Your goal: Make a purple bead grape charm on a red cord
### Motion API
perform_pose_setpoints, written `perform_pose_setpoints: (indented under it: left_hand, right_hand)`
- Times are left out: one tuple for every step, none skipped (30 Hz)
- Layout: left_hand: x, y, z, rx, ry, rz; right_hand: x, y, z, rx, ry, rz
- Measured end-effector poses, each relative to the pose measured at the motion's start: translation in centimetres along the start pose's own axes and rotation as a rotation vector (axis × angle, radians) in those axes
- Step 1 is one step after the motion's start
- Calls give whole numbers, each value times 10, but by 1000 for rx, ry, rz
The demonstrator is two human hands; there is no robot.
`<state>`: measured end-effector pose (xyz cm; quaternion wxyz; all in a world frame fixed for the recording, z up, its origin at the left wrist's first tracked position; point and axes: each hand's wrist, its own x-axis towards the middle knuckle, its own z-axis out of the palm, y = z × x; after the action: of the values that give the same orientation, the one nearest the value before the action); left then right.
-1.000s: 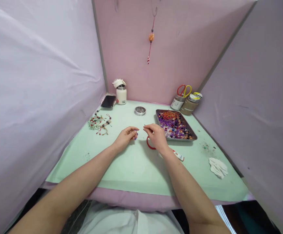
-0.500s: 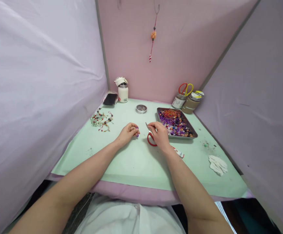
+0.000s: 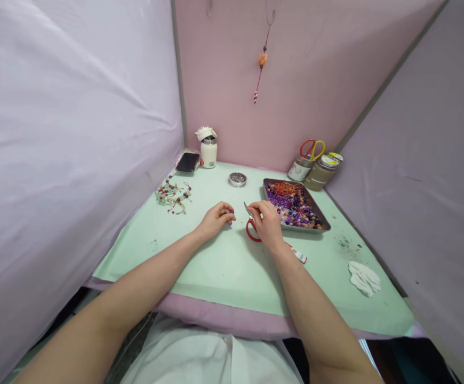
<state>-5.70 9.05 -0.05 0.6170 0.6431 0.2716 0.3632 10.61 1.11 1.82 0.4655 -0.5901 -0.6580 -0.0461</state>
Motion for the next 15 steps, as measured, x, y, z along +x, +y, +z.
perform_pose_setpoints:
  left_hand:
    - [0, 0, 0, -2, 1, 1]
    - [0, -1, -1, -3, 3, 3]
    - [0, -2, -1, -4, 5, 5]
    - [0, -2, -1, -5, 6, 6]
    - [0, -3, -1, -6, 7, 8]
    - [0, -3, -1, -7, 7, 9]
    - [1, -3, -1, -8, 7, 9]
    - [0, -4, -1, -8, 6, 10]
    - [0, -4, -1, -9, 5, 10]
    - [0, -4, -1, -9, 4, 10]
    - [0, -4, -1, -9, 3, 10]
    - [0, -4, -1, -9, 2, 10]
    - [0, -4, -1, -10, 3, 11]
    - [0, -3, -1, -10, 3, 11]
    - [0, -3, -1, -10, 3, 11]
  right_hand:
    - [0, 0, 0, 1, 7, 3]
    - [0, 0, -1, 0, 18, 6]
    - [0, 0, -1, -1, 26, 6]
    - [0, 0, -1, -2, 34, 4]
    - [0, 0, -1, -5, 37, 1]
    - [0, 0, -1, -8, 38, -4]
    - [0, 1, 0, -11, 36, -8]
    - [0, 1, 0, -14, 34, -9]
    - [-1, 2, 0, -16, 32, -9]
    - [-1, 2, 1, -17, 30, -6]
    - [-1, 2, 1, -16, 28, -3]
    - [-1, 2, 1, -13, 26, -1]
    - [-1, 2, 2, -11, 23, 1]
    - [0, 2, 2, -9, 22, 3]
    - [0, 2, 2, -7, 20, 4]
